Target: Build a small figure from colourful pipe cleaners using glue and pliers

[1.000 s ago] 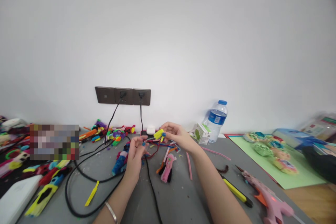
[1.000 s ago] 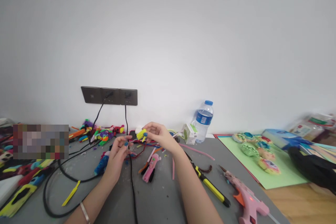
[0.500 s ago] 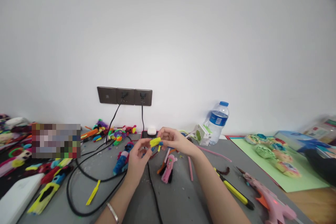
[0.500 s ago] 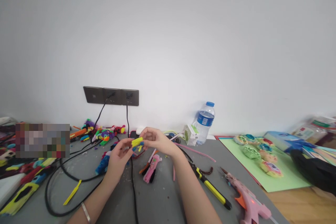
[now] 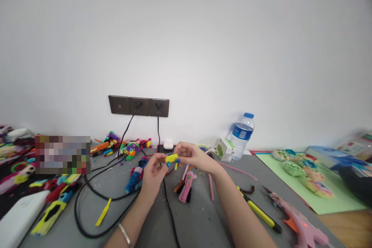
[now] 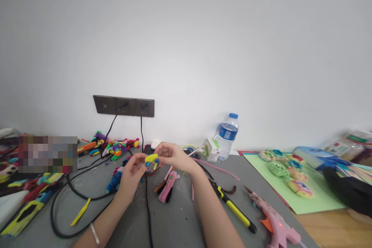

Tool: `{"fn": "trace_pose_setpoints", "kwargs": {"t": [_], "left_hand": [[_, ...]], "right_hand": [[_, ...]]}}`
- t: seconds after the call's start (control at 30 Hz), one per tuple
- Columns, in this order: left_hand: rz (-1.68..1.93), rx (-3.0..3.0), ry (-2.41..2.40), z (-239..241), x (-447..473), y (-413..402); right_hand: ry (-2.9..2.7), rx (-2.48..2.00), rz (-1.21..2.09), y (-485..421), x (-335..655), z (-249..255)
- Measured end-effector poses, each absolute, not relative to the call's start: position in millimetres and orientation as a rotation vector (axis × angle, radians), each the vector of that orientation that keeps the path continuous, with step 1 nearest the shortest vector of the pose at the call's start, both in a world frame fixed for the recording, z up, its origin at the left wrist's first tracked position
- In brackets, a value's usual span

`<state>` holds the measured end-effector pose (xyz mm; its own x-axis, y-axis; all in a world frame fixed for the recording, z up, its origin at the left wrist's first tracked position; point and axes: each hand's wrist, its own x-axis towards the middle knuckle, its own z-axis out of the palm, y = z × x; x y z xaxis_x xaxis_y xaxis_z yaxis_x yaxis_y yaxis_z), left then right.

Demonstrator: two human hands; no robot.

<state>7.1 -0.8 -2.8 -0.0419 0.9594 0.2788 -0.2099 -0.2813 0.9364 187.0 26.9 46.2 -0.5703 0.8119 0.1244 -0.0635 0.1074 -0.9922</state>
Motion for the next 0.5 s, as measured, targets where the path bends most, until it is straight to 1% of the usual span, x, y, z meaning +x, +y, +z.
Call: {"fn": "trace_pose_setpoints", "kwargs": {"t": [0.3, 0.5], "left_hand": [[1.489, 1.201, 0.797, -7.3, 8.8, 1.8], [1.499, 1.168, 0.850, -12.7, 7.2, 4.1]], "right_hand": [[-1.671, -0.744, 1.526, 29.5, 188.5, 42.4], [-1.724, -0.754, 1.571, 27.5, 186.9, 40.5]]}}
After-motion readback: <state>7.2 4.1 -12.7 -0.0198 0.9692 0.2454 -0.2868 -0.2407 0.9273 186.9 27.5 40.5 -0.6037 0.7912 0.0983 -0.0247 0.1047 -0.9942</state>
